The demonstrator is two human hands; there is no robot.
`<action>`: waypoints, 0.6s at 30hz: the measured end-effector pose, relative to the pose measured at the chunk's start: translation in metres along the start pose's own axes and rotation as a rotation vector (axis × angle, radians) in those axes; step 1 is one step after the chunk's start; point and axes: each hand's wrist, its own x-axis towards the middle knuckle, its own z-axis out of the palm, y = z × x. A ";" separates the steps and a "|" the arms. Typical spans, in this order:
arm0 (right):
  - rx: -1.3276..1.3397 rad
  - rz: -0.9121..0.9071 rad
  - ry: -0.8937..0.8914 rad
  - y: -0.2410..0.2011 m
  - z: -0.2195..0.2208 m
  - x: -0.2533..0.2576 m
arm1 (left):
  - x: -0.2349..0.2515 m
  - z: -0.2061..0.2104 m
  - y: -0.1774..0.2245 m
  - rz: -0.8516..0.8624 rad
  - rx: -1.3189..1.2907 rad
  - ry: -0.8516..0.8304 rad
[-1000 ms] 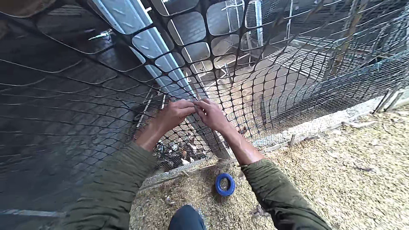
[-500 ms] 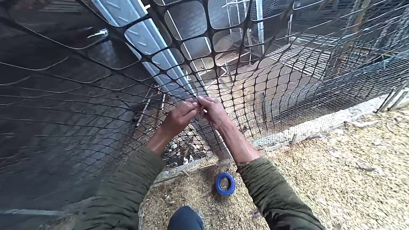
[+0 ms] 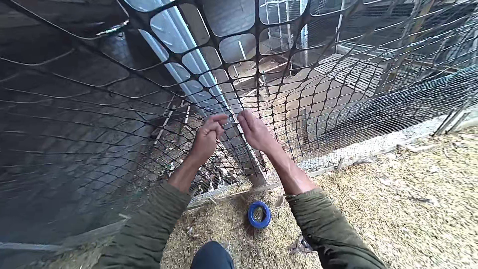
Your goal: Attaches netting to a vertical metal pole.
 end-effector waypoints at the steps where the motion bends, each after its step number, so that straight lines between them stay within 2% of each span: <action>1: -0.104 0.017 -0.014 -0.001 0.004 0.002 | 0.002 0.005 -0.002 0.049 -0.097 0.032; 5: -0.191 0.022 -0.016 0.017 0.008 0.001 | 0.012 0.008 0.004 0.091 -0.500 0.137; 9: -0.165 -0.037 0.098 0.033 0.012 0.006 | 0.026 0.013 0.003 0.129 -0.561 0.184; 14: -0.234 0.068 0.186 0.032 0.022 0.009 | 0.039 0.011 -0.013 0.268 -0.265 0.245; 18: -0.243 0.147 0.226 0.027 0.024 0.012 | 0.041 0.005 -0.008 0.369 0.037 0.192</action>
